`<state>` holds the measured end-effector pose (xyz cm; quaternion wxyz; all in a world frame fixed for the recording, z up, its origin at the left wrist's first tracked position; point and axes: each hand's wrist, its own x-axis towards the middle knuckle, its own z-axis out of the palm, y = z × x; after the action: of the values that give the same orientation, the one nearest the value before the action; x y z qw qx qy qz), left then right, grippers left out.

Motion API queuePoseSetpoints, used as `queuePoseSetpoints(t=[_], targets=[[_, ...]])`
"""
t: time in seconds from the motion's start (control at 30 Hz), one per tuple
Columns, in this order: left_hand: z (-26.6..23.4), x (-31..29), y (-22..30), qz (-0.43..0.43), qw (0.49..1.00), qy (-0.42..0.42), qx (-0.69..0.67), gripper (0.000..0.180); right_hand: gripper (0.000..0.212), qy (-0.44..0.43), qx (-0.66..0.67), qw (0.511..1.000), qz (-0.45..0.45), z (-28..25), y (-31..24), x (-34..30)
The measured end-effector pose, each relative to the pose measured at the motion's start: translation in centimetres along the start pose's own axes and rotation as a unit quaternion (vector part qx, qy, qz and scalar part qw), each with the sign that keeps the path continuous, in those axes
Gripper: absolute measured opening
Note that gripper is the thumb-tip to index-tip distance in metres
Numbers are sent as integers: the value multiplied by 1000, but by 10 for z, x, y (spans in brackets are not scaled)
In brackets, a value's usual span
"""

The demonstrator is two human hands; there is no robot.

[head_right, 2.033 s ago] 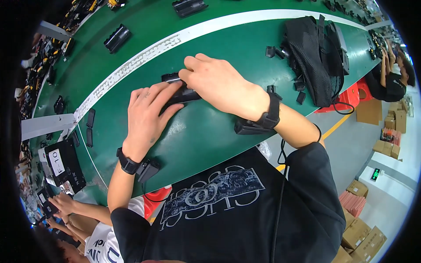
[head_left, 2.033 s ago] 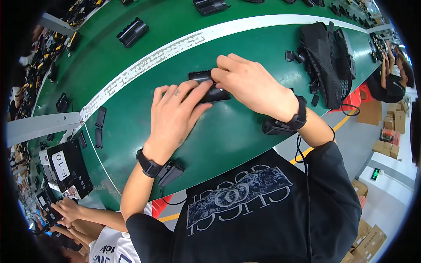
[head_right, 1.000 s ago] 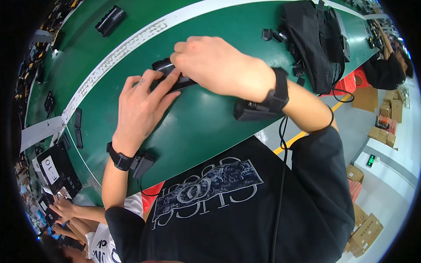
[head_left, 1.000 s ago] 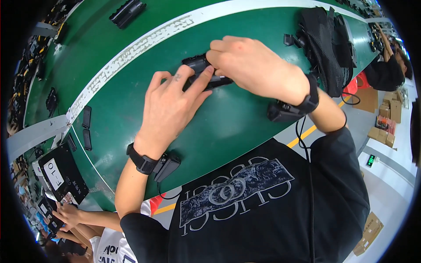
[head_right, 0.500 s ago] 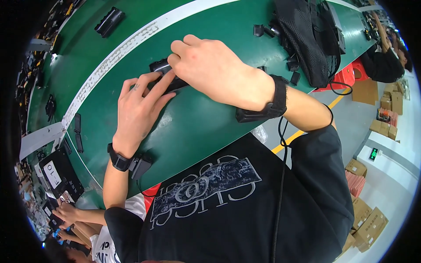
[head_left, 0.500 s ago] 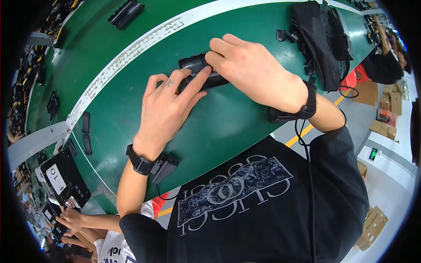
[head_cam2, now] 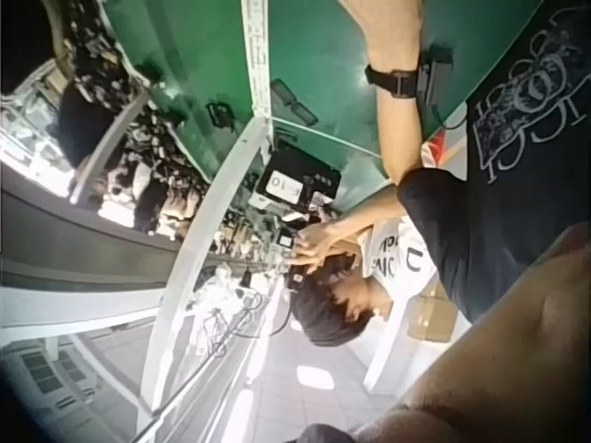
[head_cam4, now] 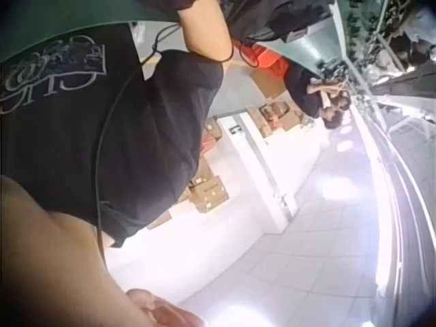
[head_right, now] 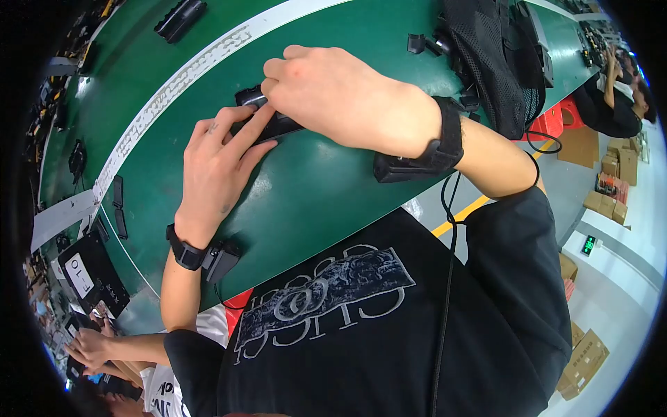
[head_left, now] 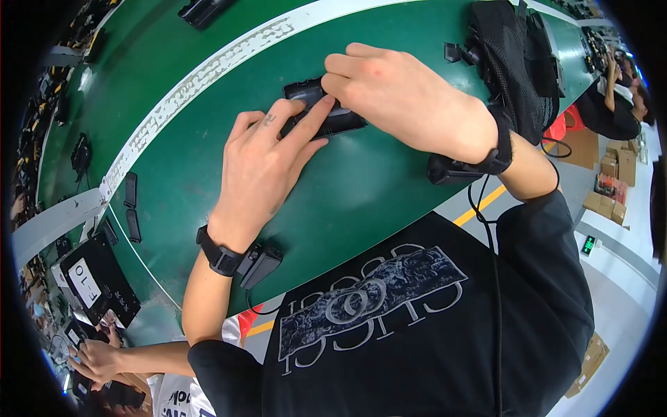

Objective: The person assembles battery cases by hand, picking up a case and a small black component, pressing the component into the housing, and repeating the process. They occasionally move finished cases aside on the green workbench to reach new ones.

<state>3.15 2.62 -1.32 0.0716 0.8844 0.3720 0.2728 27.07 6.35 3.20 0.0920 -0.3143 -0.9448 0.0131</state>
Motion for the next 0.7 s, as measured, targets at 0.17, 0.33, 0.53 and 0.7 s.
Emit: queuePoseSetpoints(t=[0.17, 0.33, 0.53, 0.7], targets=[[2, -2, 6, -1, 1000, -4, 15, 57, 12, -10, 13, 1000, 12, -1, 0, -5], [5, -1, 0, -37, 998, -25, -40, 62, 12, 11, 9, 1000, -16, 6, 9, -2], [1, -4, 1, -67, 995, -26, -74, 67, 12, 41, 19, 999, 8, -12, 0, -2], [4, -6, -1, -57, 996, -22, -59, 66, 13, 49, 15, 999, 4, 4, -3, -3]])
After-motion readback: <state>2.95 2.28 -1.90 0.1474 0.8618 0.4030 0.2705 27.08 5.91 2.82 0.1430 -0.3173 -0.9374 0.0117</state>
